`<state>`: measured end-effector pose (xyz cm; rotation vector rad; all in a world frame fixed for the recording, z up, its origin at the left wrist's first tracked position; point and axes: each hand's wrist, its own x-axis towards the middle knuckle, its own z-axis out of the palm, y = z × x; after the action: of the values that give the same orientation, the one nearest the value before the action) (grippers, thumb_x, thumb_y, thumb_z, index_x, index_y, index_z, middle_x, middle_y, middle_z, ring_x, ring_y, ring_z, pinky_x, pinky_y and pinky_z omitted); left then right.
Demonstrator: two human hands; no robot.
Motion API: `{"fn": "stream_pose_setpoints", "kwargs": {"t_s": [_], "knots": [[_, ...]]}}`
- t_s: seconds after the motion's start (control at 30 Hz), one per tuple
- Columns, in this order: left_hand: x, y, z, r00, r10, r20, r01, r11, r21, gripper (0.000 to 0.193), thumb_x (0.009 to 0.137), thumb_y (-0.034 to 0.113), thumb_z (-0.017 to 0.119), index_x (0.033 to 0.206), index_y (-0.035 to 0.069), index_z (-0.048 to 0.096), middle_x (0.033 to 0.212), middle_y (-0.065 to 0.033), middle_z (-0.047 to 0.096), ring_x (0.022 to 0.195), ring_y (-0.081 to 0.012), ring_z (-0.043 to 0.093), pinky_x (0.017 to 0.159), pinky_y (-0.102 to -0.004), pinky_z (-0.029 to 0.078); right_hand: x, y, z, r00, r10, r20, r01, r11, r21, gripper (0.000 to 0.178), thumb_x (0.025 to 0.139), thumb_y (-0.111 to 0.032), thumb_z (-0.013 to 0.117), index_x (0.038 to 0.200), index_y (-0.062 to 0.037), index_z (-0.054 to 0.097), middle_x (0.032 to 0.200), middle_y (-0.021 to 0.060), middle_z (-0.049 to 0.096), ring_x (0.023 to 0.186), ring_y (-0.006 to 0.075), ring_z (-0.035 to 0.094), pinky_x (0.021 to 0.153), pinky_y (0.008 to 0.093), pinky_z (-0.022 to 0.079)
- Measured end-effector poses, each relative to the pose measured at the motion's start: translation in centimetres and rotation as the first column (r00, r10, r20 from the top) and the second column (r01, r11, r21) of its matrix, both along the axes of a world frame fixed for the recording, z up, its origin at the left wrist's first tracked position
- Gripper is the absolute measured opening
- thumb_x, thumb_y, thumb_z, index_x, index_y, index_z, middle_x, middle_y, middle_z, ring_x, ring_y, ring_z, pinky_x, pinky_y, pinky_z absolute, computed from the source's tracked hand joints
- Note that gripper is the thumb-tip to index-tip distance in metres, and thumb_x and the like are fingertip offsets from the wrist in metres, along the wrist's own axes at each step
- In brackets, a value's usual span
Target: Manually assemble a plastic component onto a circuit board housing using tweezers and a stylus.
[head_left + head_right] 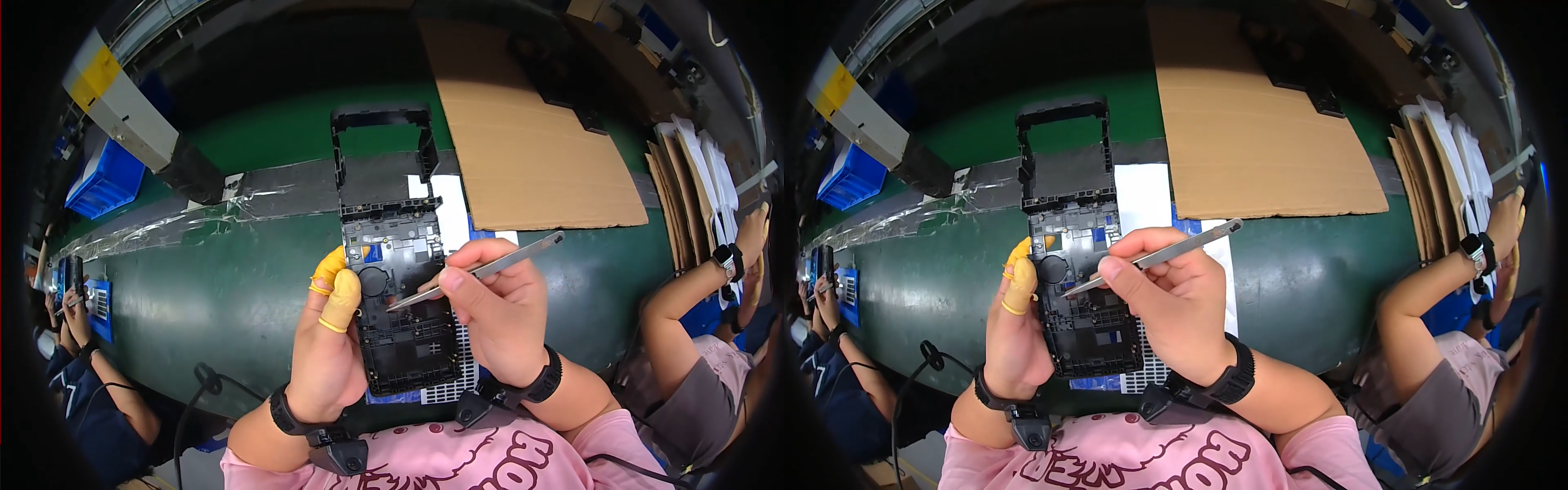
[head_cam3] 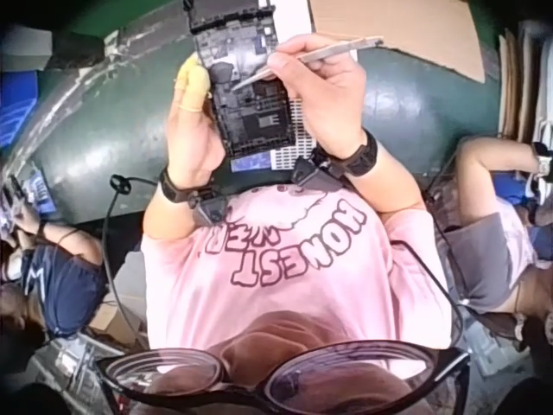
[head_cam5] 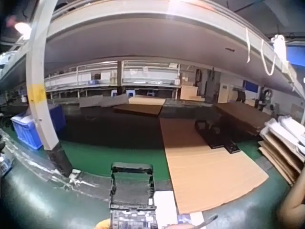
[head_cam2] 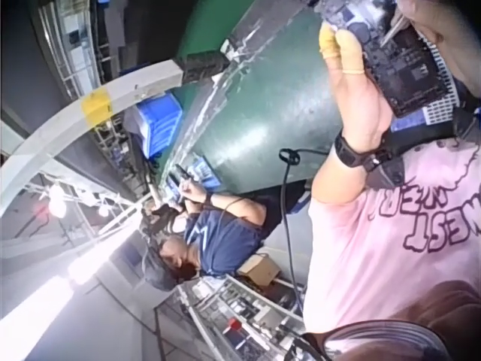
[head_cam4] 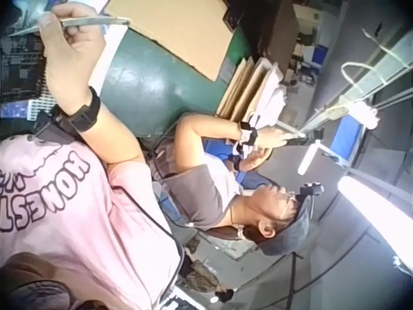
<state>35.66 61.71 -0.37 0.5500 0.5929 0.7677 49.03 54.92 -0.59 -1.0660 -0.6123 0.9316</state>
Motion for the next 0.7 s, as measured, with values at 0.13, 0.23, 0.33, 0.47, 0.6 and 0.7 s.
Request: {"fn": "stream_pose_setpoints", "kwargs": {"t_s": [0.13, 0.23, 0.33, 0.47, 0.6, 0.7], "knots": [[-0.13, -0.12, 0.15, 1.000, -0.013, 0.028, 0.012, 1.000, 0.020, 0.036, 0.090, 0.022, 0.047, 0.122, 0.008, 0.038, 0.112, -0.0083, 0.051, 0.099, -0.0166, 0.053, 0.085, -0.0317, 0.045, -0.08, 0.35, -0.32, 1.000, -0.001, -0.017, 0.002, 1.000, 0.014, 0.015, 0.079, -0.003, 0.062, 0.092, -0.0005, 0.055, 0.074, 0.0037, 0.061, 0.060, 0.0031, 0.053, 0.047, 0.0148, 0.037], [-0.26, 0.00, 0.04, 0.999, -0.026, 0.038, 0.025, 0.999, 0.035, 0.038, 0.090, 0.023, 0.048, 0.123, 0.008, 0.036, 0.114, -0.0080, 0.049, 0.101, -0.0162, 0.051, 0.086, -0.0317, 0.044, -0.08, 0.34, -0.28, 1.000, 0.006, -0.004, -0.006, 1.000, 0.003, 0.015, 0.079, -0.002, 0.062, 0.092, -0.0002, 0.055, 0.072, 0.0028, 0.059, 0.058, 0.0026, 0.051, 0.047, 0.0146, 0.037], [-0.33, 0.09, -0.15, 0.999, -0.034, 0.033, 0.033, 0.999, 0.035, 0.039, 0.090, 0.024, 0.048, 0.123, 0.009, 0.036, 0.114, -0.0073, 0.049, 0.101, -0.0155, 0.050, 0.086, -0.0310, 0.044, -0.02, 0.41, -0.44, 1.000, 0.014, -0.005, -0.014, 1.000, 0.009, 0.016, 0.078, -0.002, 0.062, 0.092, 0.0000, 0.055, 0.071, 0.0022, 0.059, 0.057, 0.0023, 0.050, 0.047, 0.0145, 0.037], [-0.51, 0.05, -0.13, 1.000, -0.024, 0.011, 0.024, 0.999, 0.028, 0.040, 0.089, 0.025, 0.049, 0.123, 0.009, 0.035, 0.113, -0.0066, 0.049, 0.100, -0.0148, 0.050, 0.085, -0.0304, 0.044, -0.22, 0.44, -0.45, 0.999, 0.021, -0.026, -0.020, 1.000, 0.014, 0.016, 0.078, -0.002, 0.062, 0.092, 0.0000, 0.055, 0.072, 0.0024, 0.059, 0.057, 0.0025, 0.050, 0.048, 0.0146, 0.037], [-0.35, -0.20, 0.02, 0.999, -0.024, 0.030, 0.024, 1.000, 0.015, 0.040, 0.089, 0.025, 0.050, 0.123, 0.009, 0.036, 0.113, -0.0067, 0.049, 0.101, -0.0151, 0.050, 0.086, -0.0312, 0.044, -0.33, 0.33, -0.27, 1.000, 0.008, -0.024, -0.008, 1.000, 0.002, 0.016, 0.078, -0.002, 0.062, 0.092, 0.0001, 0.054, 0.072, 0.0026, 0.059, 0.058, 0.0028, 0.051, 0.048, 0.0145, 0.037], [-0.30, -0.40, -0.11, 1.000, 0.000, -0.031, 0.002, 0.997, 0.075, 0.042, 0.090, 0.033, 0.044, 0.123, 0.008, 0.039, 0.113, -0.0068, 0.051, 0.101, -0.0163, 0.052, 0.087, -0.0313, 0.043, -0.36, 0.33, -0.48, 1.000, 0.005, -0.015, -0.005, 1.000, 0.003, 0.016, 0.078, -0.001, 0.062, 0.092, 0.0002, 0.054, 0.072, 0.0028, 0.059, 0.059, 0.0029, 0.052, 0.048, 0.0144, 0.038]]}}
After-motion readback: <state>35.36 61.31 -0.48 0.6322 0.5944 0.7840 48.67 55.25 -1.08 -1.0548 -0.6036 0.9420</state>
